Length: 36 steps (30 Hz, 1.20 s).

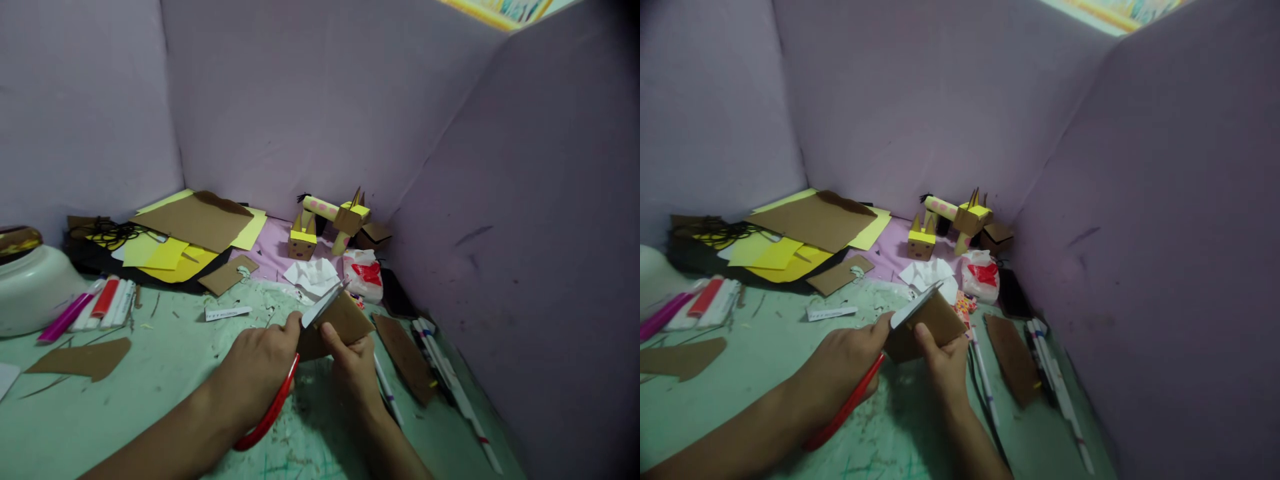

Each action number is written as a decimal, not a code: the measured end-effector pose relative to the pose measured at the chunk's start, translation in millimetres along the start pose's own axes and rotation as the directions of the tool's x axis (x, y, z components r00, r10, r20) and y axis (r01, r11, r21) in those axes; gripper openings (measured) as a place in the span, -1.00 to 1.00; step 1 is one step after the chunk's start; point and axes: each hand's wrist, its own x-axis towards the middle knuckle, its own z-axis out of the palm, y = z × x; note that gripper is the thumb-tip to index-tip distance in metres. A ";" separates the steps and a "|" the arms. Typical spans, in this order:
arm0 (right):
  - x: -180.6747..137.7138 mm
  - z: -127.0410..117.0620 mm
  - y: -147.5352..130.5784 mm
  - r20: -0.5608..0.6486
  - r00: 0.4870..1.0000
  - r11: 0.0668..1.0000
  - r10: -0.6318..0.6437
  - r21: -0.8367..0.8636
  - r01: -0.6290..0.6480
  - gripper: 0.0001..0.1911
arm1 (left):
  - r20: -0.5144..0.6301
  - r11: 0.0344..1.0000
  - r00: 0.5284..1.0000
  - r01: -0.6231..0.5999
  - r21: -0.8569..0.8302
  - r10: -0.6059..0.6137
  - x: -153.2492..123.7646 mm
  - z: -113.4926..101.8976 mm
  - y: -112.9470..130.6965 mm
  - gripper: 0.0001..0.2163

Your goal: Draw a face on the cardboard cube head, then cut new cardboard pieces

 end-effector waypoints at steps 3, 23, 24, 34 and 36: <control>0.8 1.4 -0.4 0.007 1.000 1.000 -0.009 -0.004 0.009 -0.64 | -0.019 0.998 0.999 0.034 -0.045 -0.035 1.0 0.2 -1.0 -0.53; 6.7 0.8 2.5 0.056 0.996 0.995 0.075 0.069 -0.079 -0.61 | 0.126 0.985 0.988 0.103 -0.138 -0.085 9.4 -27.3 -1.0 -0.45; 7.2 0.0 3.1 0.059 0.995 0.995 0.076 0.064 -0.080 -0.62 | 0.104 0.986 0.991 0.102 -0.129 -0.089 10.1 -23.6 -1.4 -0.45; 8.9 2.5 -1.8 0.106 0.989 0.986 0.108 0.115 -0.120 -0.62 | -0.041 0.962 0.988 0.136 -0.236 -0.150 10.4 -16.2 0.0 -0.70; 10.8 4.0 -1.3 0.133 0.981 0.978 0.138 0.137 -0.156 -0.62 | -0.066 0.944 0.989 0.107 -0.313 -0.134 12.6 -15.3 -0.9 -0.78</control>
